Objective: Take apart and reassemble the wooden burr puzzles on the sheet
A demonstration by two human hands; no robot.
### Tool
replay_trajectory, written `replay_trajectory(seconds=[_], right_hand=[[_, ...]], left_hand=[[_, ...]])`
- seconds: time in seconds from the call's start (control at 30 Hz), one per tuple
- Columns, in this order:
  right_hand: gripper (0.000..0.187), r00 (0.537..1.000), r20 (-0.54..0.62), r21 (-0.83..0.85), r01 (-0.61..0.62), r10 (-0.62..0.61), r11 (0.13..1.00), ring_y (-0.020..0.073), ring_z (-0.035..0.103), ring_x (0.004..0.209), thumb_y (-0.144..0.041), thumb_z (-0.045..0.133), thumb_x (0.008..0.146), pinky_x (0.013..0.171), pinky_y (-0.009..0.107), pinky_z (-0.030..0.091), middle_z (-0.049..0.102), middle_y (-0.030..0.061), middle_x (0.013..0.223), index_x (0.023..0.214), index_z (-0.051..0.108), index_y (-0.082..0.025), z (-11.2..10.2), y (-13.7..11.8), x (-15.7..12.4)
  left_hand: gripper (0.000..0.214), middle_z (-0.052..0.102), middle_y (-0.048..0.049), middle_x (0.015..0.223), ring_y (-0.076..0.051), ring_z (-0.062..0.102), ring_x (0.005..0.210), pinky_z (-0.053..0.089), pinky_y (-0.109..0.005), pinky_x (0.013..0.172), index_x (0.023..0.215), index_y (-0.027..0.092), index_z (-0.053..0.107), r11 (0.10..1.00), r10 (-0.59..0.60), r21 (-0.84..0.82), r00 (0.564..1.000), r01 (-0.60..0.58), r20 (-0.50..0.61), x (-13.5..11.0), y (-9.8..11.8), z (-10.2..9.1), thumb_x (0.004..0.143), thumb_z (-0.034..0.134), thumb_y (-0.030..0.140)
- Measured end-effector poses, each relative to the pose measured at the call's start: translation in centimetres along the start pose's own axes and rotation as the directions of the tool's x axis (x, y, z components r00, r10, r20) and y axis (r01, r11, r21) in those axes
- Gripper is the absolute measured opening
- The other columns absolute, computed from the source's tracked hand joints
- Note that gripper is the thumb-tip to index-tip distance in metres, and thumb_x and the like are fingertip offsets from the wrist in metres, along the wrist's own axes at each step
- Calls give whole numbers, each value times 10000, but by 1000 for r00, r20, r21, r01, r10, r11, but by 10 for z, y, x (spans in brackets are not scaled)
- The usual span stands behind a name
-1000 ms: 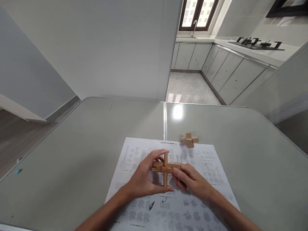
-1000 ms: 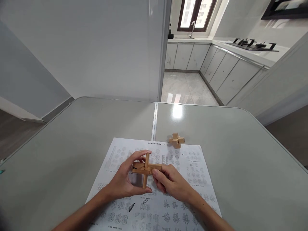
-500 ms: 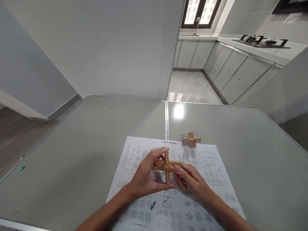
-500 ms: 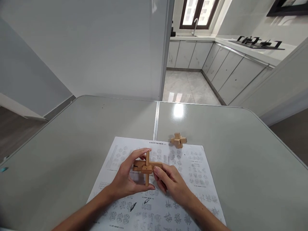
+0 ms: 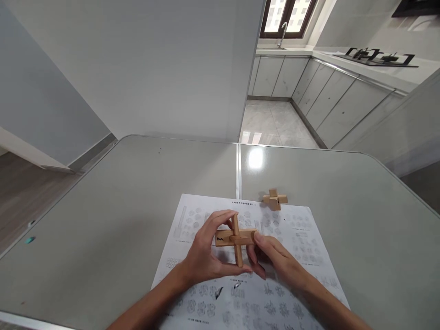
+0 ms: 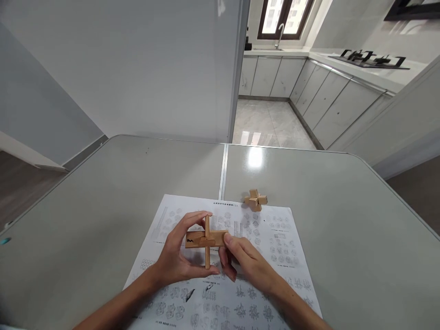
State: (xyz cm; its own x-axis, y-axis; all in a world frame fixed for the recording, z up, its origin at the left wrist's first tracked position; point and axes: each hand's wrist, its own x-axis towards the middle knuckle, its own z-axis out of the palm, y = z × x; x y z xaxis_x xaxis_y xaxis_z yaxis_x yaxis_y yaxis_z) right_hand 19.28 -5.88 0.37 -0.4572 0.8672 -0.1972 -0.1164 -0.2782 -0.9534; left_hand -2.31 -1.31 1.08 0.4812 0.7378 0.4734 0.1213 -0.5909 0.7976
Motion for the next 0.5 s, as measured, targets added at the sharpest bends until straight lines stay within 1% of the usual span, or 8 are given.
replay_trajectory(seconds=[0.07,0.2,0.4,0.5], right_hand=[[614,1000,-4,11,2,-2,1000,127,457,524,-650,315,1077,598,287,420,540,-12,544,731,552,-203,1,0,0],[527,999,-46,2,26,-26,1000,122,484,525,-646,435,1051,586,280,434,552,-22,594,763,520,-213,1,-2,1],[503,999,-17,-115,43,-46,992,105,445,489,-624,433,1063,571,271,408,525,-48,558,779,513,-217,-1,1,2],[506,999,3,-115,47,-47,992,103,436,490,-620,423,1067,574,271,411,521,-50,548,777,511,-214,0,2,2]], left_hand=[[990,607,-119,1348,-266,639,1067,570,-469,954,1477,307,465,1000,-16,0,1000,16,1,0,0,-1,645,967,494],[985,619,-117,1334,-277,638,1075,568,-477,954,1466,303,486,999,-40,-24,999,41,37,2,2,-3,632,966,513],[963,627,-118,1363,-310,635,1169,579,-473,960,1478,313,484,997,-18,-70,997,23,70,3,0,-2,656,959,469],[1031,611,-121,1401,-315,653,1163,588,-483,972,1490,327,459,995,-55,-82,995,62,89,0,-1,-2,613,983,466]])
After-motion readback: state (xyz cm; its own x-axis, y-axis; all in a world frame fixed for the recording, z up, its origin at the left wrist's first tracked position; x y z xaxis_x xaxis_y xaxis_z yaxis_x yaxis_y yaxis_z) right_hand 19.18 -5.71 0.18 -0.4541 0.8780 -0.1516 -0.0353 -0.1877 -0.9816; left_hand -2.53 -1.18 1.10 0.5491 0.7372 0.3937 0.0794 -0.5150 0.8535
